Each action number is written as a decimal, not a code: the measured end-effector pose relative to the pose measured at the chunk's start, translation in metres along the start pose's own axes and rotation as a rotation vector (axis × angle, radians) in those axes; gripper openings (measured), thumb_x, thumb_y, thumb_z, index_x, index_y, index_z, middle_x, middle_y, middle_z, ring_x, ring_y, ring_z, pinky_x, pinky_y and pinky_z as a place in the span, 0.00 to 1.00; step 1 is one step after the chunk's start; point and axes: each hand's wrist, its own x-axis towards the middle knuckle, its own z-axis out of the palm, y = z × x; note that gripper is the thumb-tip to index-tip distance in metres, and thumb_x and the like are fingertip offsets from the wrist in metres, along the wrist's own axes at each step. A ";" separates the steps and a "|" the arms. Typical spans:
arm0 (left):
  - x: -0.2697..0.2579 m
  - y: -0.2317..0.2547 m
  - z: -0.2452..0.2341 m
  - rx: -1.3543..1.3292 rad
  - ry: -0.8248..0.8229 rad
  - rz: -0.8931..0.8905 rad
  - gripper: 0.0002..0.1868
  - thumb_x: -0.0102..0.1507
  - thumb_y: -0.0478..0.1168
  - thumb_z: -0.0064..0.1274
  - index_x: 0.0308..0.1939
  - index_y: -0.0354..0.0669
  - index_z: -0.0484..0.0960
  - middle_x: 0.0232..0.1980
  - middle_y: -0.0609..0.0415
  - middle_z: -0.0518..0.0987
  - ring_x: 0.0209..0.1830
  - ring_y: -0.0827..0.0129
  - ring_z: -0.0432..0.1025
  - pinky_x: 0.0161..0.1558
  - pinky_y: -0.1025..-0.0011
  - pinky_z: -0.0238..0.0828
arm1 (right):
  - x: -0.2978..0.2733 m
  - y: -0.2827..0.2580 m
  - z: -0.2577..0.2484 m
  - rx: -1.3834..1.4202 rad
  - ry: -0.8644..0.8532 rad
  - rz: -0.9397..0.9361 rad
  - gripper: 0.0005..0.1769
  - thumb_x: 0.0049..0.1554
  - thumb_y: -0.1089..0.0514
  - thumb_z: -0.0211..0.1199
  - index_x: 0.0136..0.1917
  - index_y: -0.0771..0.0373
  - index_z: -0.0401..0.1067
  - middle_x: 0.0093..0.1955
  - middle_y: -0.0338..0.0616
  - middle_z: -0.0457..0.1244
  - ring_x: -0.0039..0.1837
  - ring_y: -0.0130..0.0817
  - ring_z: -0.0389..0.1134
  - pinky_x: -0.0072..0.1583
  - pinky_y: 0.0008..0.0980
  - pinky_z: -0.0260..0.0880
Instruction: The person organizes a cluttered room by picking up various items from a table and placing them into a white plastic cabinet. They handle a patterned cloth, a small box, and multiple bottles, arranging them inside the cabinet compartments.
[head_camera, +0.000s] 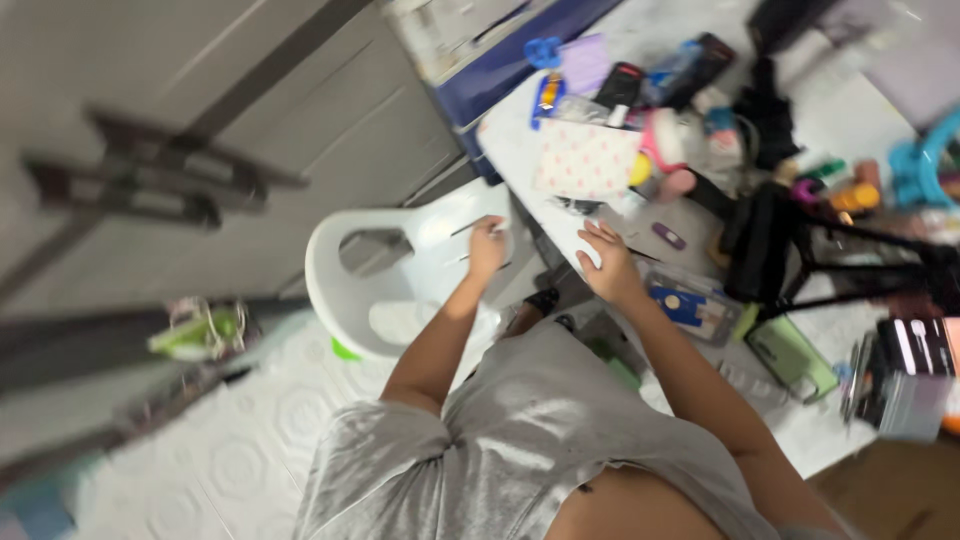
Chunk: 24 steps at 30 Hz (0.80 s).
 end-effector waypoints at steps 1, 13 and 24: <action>-0.014 -0.018 -0.033 0.157 0.173 -0.037 0.16 0.56 0.27 0.57 0.48 0.37 0.81 0.54 0.38 0.78 0.57 0.46 0.72 0.61 0.59 0.68 | 0.009 -0.010 0.012 0.017 -0.054 -0.043 0.22 0.58 0.57 0.64 0.65 0.64 0.74 0.73 0.53 0.62 0.78 0.54 0.57 0.75 0.46 0.57; -0.164 -0.129 -0.253 0.223 0.688 -0.765 0.37 0.51 0.33 0.62 0.64 0.34 0.65 0.49 0.30 0.78 0.50 0.35 0.73 0.51 0.51 0.69 | -0.014 -0.148 0.136 0.059 -0.611 -0.349 0.21 0.60 0.55 0.63 0.65 0.63 0.74 0.76 0.50 0.60 0.81 0.51 0.51 0.78 0.48 0.50; -0.260 -0.170 -0.333 0.175 1.039 -0.766 0.20 0.50 0.32 0.57 0.47 0.33 0.79 0.44 0.38 0.84 0.44 0.45 0.79 0.50 0.56 0.74 | -0.073 -0.202 0.202 0.039 -0.560 -0.251 0.20 0.61 0.54 0.62 0.65 0.62 0.75 0.76 0.49 0.60 0.81 0.48 0.53 0.77 0.47 0.52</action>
